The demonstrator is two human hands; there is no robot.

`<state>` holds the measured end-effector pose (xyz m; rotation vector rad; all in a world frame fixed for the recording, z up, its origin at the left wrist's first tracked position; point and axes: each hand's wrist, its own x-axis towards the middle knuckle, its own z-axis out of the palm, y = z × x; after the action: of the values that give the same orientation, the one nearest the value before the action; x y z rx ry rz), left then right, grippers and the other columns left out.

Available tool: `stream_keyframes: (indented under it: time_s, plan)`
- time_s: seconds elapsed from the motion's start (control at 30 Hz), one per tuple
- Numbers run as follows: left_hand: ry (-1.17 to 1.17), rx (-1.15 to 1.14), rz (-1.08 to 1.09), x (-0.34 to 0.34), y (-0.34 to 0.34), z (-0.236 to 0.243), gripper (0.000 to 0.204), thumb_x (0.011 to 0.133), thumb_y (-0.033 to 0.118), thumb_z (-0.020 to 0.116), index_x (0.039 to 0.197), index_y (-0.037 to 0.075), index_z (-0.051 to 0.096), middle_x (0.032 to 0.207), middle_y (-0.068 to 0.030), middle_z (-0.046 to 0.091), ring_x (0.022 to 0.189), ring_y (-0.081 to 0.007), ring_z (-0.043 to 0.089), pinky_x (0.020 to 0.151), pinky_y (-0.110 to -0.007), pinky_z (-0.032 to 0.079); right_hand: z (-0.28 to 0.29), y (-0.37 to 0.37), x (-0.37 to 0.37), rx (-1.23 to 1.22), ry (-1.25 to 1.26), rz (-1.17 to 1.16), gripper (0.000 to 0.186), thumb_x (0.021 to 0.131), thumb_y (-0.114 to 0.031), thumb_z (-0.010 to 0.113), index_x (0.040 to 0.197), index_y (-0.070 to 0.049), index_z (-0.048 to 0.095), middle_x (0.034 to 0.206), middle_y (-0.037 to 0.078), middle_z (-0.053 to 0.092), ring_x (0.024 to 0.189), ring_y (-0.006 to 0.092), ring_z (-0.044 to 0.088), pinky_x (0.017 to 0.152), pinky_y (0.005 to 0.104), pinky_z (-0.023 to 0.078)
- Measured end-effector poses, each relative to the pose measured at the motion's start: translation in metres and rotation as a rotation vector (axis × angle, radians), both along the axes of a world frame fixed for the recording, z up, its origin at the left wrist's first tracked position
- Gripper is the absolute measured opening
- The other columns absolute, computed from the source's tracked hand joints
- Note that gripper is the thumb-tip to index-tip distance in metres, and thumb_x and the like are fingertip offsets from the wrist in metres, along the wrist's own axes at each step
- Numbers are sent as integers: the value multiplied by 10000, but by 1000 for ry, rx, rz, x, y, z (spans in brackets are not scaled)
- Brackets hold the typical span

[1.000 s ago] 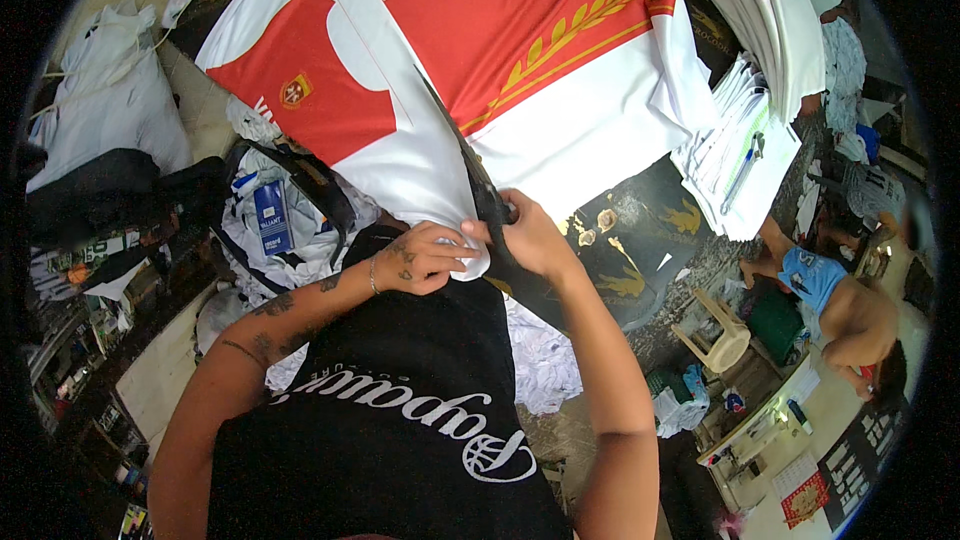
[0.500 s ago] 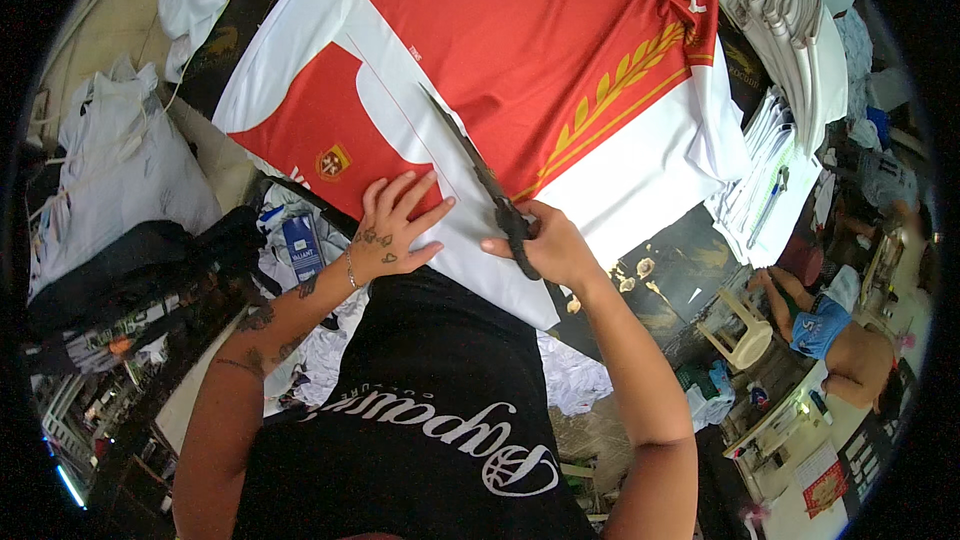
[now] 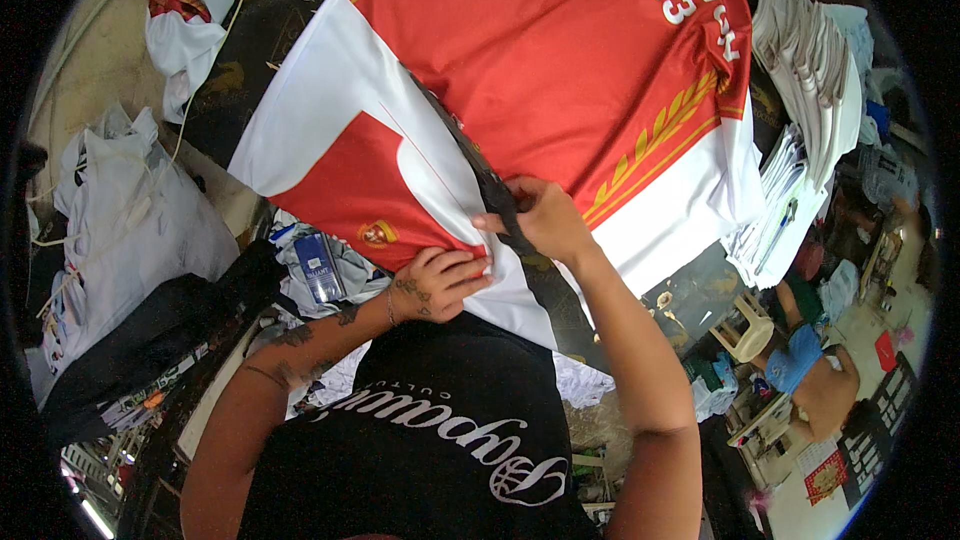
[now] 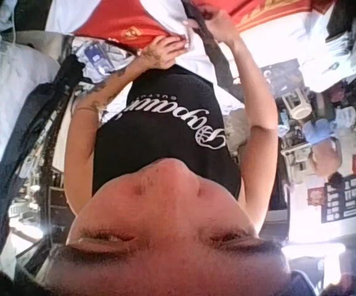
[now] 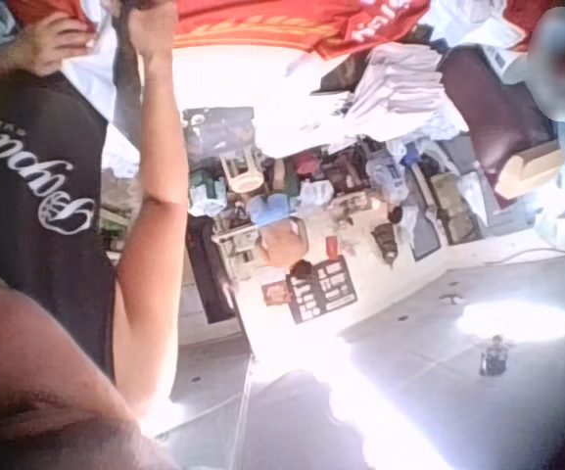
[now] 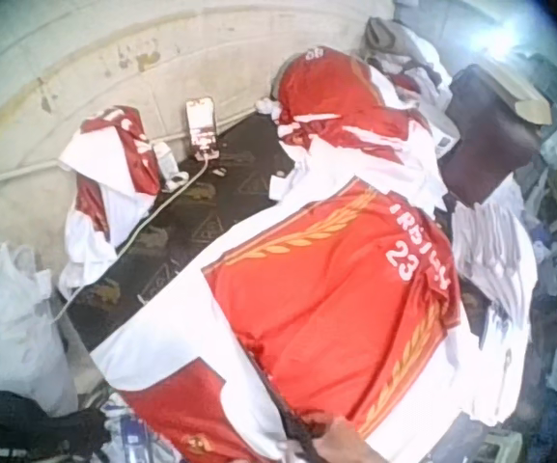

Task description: The person lays a white fabric sheet on a table, uses shears to cut it into a smaller piece, then picks up a red and white jersey to cut a section from it. The process is repeated with additional white fabric sheets and jerseys.

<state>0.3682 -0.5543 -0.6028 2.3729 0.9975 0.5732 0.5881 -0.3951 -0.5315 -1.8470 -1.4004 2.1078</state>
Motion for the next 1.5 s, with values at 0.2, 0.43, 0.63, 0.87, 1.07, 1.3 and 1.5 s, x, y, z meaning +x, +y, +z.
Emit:
stream_keyframes:
  time_s: [0.2, 0.43, 0.63, 0.87, 1.07, 1.3, 1.5]
  plan:
    - [-86, 23, -16, -3, 3, -3, 394, 820, 252, 693, 1192, 135, 749, 1391, -16, 677, 1195, -181, 624, 970, -348, 490, 2, 34, -39, 57, -28, 95, 795, 710, -573, 956, 1165, 36, 725, 962, 129, 747, 880, 192, 688, 802, 352, 542]
    - [-126, 8, -100, -10, 6, -4, 419, 829, 270, 739, 1233, 157, 740, 1403, 2, 665, 1179, -176, 622, 957, -354, 501, 7, 66, -79, 89, -23, 135, 898, 696, -680, 918, 1178, 55, 731, 986, 131, 747, 909, 221, 709, 842, 348, 542]
    - [-196, -78, -180, -12, 1, -10, 393, 845, 220, 736, 1222, 110, 713, 1387, -1, 660, 1185, -177, 614, 968, -363, 509, -4, 85, -100, 65, -104, 181, 954, 699, -752, 873, 1187, 55, 726, 955, 132, 737, 905, 242, 715, 834, 363, 551]
    - [-420, -352, -364, 3, 0, -28, 274, 850, 142, 716, 1115, 73, 729, 1176, -80, 727, 1120, -246, 668, 959, -382, 533, -16, 110, -121, 46, -99, 220, 968, 660, -806, 847, 1108, 50, 769, 960, 168, 757, 939, 266, 742, 847, 387, 561]
    - [-584, -663, -387, 57, 23, 3, 304, 864, -15, 596, 1125, 20, 747, 1176, -166, 743, 1140, -333, 695, 1033, -456, 538, 13, 77, -89, 320, -74, 213, 705, 765, -570, 905, 1113, 27, 763, 833, 103, 731, 779, 201, 706, 712, 364, 544]
    - [-42, 101, 83, -17, 38, 29, 514, 860, 398, 788, 1312, 164, 715, 1377, -110, 614, 1207, -320, 576, 1075, -490, 447, 58, -81, 101, 539, -231, -77, 657, 904, -476, 832, 1300, 11, 639, 1011, 210, 735, 906, 312, 712, 836, 415, 545]
    - [523, -590, -29, 22, 28, 44, 330, 992, 320, 658, 1239, 102, 683, 1186, -198, 707, 1130, -362, 674, 976, -500, 519, 9, -193, 267, 650, -995, -544, 568, 865, -434, 839, 1162, 18, 666, 1088, 283, 735, 1065, 487, 687, 894, 561, 532]
